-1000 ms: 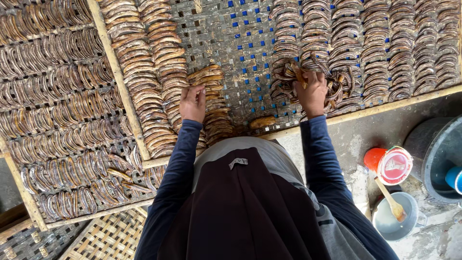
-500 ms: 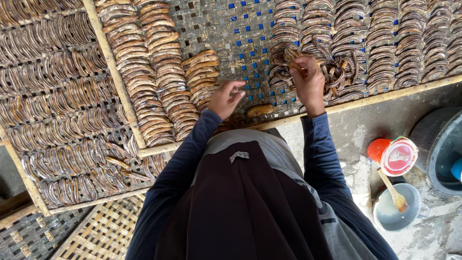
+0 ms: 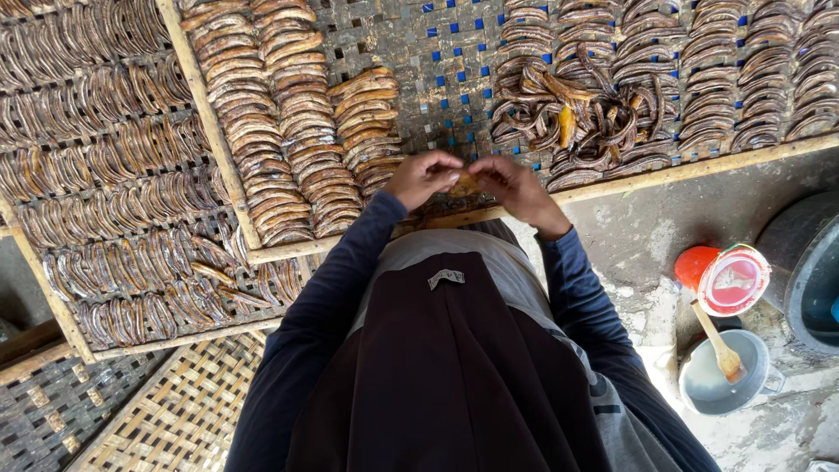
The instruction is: The person stands over bamboo drying trays filled with dried banana slices and sorts through them by hand, picking up individual slices, separating yellowed or spoiled pieces into a growing discard pile at the edge of the tray, and rearranging the remaining dried slices into rows. The person occasionally shifts trays to reach new sections.
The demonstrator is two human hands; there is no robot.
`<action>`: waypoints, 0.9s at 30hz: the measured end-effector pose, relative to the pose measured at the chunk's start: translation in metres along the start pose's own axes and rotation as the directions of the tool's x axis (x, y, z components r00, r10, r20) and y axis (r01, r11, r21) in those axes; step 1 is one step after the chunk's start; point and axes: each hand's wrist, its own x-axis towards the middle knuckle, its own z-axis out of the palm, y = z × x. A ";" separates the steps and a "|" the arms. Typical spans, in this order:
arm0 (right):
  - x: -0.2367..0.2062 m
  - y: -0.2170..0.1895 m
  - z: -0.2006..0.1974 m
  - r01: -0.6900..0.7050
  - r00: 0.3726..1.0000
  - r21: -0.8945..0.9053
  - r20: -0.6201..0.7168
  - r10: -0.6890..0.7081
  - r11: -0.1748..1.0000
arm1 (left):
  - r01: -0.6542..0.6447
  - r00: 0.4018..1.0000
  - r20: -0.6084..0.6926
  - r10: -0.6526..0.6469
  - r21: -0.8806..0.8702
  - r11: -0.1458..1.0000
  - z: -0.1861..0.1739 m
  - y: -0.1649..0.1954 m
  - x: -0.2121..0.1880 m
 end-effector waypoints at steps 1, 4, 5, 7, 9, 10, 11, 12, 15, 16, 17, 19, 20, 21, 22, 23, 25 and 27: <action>-0.004 0.002 0.006 0.016 1.000 -0.050 0.015 -0.015 0.999 | 0.026 1.000 0.000 -0.026 0.069 0.997 0.000 -0.004 -0.011; -0.012 0.007 0.025 0.006 0.999 -0.136 0.043 0.000 0.991 | -0.035 0.994 -0.092 0.066 0.302 0.953 0.007 -0.017 -0.041; -0.012 0.009 0.031 0.032 0.999 -0.210 0.037 -0.025 0.977 | -0.072 0.984 -0.125 0.130 0.386 0.920 0.009 -0.020 -0.049; -0.013 0.012 0.043 0.077 0.997 -0.355 0.028 -0.072 0.932 | 0.015 0.984 -0.164 0.064 0.439 0.898 0.013 -0.024 -0.064; -0.015 0.012 0.049 0.087 0.996 -0.408 0.025 -0.084 0.909 | 0.032 0.976 -0.201 0.086 0.522 0.852 0.016 -0.025 -0.070; -0.017 0.012 0.051 0.092 0.996 -0.434 0.024 -0.090 0.896 | 0.012 0.967 -0.213 0.138 0.580 0.815 0.019 -0.024 -0.073; -0.018 0.012 0.053 0.076 0.997 -0.459 0.022 -0.074 0.885 | -0.007 0.956 -0.222 0.191 0.637 0.771 0.021 -0.023 -0.075; -0.019 0.011 0.053 0.061 0.998 -0.485 0.018 -0.059 0.872 | -0.006 0.953 -0.223 0.206 0.664 0.747 0.022 -0.020 -0.075; -0.021 0.010 0.053 0.108 0.992 -0.579 0.005 -0.128 0.808 | -0.012 0.932 -0.240 0.273 0.731 0.682 0.029 -0.012 -0.079; -0.021 0.010 0.052 0.139 0.985 -0.611 0.004 -0.172 0.779 | -0.019 0.916 -0.254 0.312 0.747 0.665 0.031 -0.010 -0.081; -0.022 0.011 0.051 0.126 0.986 -0.608 -0.008 -0.164 0.784 | -0.026 0.898 -0.266 0.350 0.763 0.646 0.032 -0.008 -0.082; -0.023 0.012 0.047 0.099 0.988 -0.601 -0.036 -0.150 0.793 | -0.026 0.892 -0.295 0.342 0.723 0.691 0.034 -0.007 -0.082; -0.024 0.013 0.045 0.087 0.989 -0.571 -0.047 -0.138 0.816 | -0.028 0.889 -0.308 0.338 0.701 0.713 0.035 -0.008 -0.082; -0.026 0.015 0.042 0.075 0.990 -0.541 -0.059 -0.126 0.837 | -0.036 0.887 -0.315 0.338 0.684 0.729 0.037 -0.010 -0.081; -0.027 0.017 0.039 0.062 0.991 -0.511 -0.071 -0.114 0.857 | -0.045 0.885 -0.320 0.339 0.666 0.745 0.037 -0.011 -0.079; -0.028 0.020 0.036 0.070 0.989 -0.525 -0.077 -0.130 0.848 | -0.053 0.884 -0.325 0.337 0.647 0.761 0.039 -0.013 -0.078; -0.028 0.026 0.031 0.088 0.983 -0.553 -0.087 -0.163 0.828 | -0.036 0.869 -0.372 0.327 0.611 0.791 0.038 -0.017 -0.076; -0.026 0.033 0.027 -0.028 0.984 -0.551 -0.163 -0.074 0.834 | -0.007 0.843 -0.436 0.314 0.575 0.818 0.034 -0.018 -0.077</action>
